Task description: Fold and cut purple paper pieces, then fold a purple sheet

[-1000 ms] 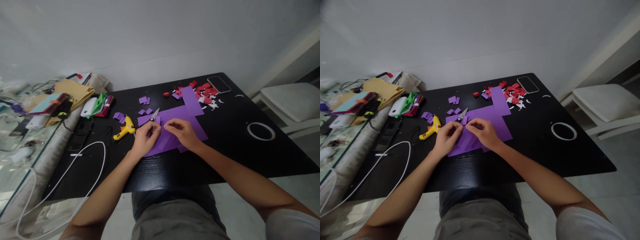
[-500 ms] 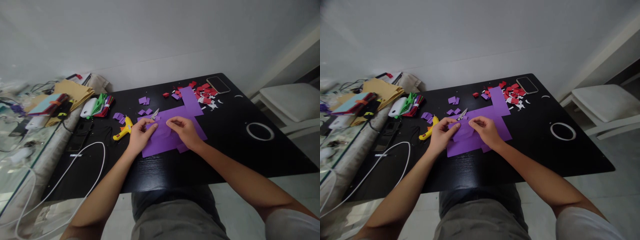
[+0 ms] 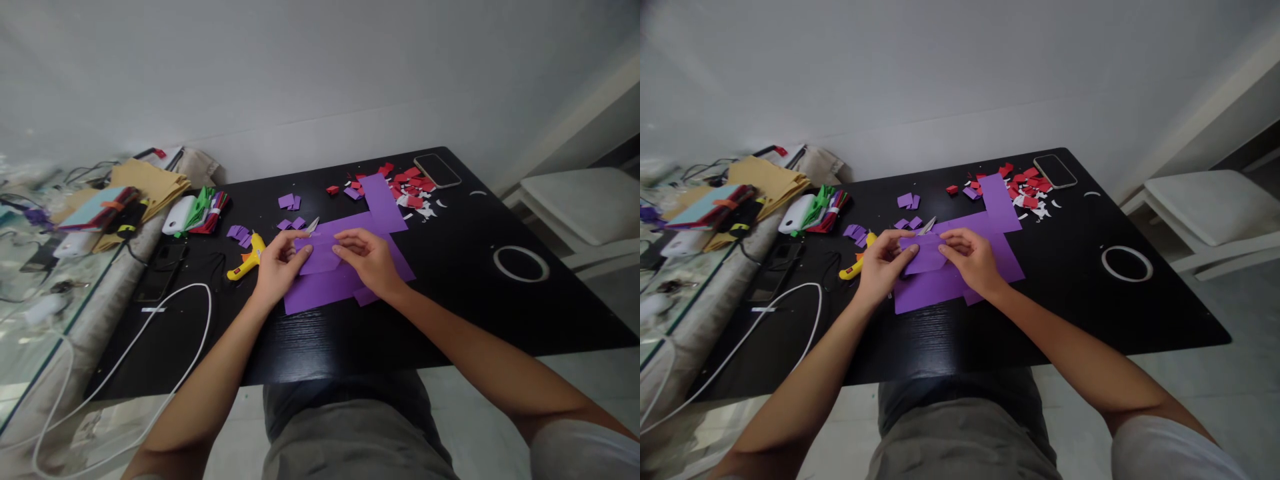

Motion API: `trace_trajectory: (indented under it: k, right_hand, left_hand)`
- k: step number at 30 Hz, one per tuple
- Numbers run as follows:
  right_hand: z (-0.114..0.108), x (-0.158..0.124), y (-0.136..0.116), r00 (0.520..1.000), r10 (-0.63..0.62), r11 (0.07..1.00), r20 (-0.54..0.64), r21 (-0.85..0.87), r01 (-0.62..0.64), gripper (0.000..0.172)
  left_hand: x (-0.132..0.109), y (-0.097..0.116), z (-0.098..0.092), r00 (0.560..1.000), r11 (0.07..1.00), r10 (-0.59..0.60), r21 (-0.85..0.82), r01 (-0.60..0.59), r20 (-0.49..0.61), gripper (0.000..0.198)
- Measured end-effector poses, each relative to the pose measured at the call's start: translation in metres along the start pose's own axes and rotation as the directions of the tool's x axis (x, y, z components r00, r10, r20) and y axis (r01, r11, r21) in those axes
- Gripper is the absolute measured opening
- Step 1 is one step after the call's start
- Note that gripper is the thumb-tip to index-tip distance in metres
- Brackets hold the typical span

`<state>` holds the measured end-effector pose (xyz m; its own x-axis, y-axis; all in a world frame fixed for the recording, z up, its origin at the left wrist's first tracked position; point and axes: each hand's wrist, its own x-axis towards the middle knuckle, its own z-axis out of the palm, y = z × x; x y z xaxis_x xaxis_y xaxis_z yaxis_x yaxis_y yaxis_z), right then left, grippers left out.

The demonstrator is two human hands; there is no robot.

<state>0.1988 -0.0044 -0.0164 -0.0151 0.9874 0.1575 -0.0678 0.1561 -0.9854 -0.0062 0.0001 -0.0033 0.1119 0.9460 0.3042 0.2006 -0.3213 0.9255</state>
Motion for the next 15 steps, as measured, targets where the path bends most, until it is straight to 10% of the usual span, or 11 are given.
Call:
trace_trajectory:
  k: [15]
  right_hand:
    - [0.0012, -0.0001, 0.0004, 0.998, 0.057, 0.998, 0.027, 0.04, -0.058, 0.021]
  left_hand:
    - [0.0004, 0.0023, -0.0016, 0.995, 0.99, 0.087, 0.105, -0.091, 0.04, 0.025]
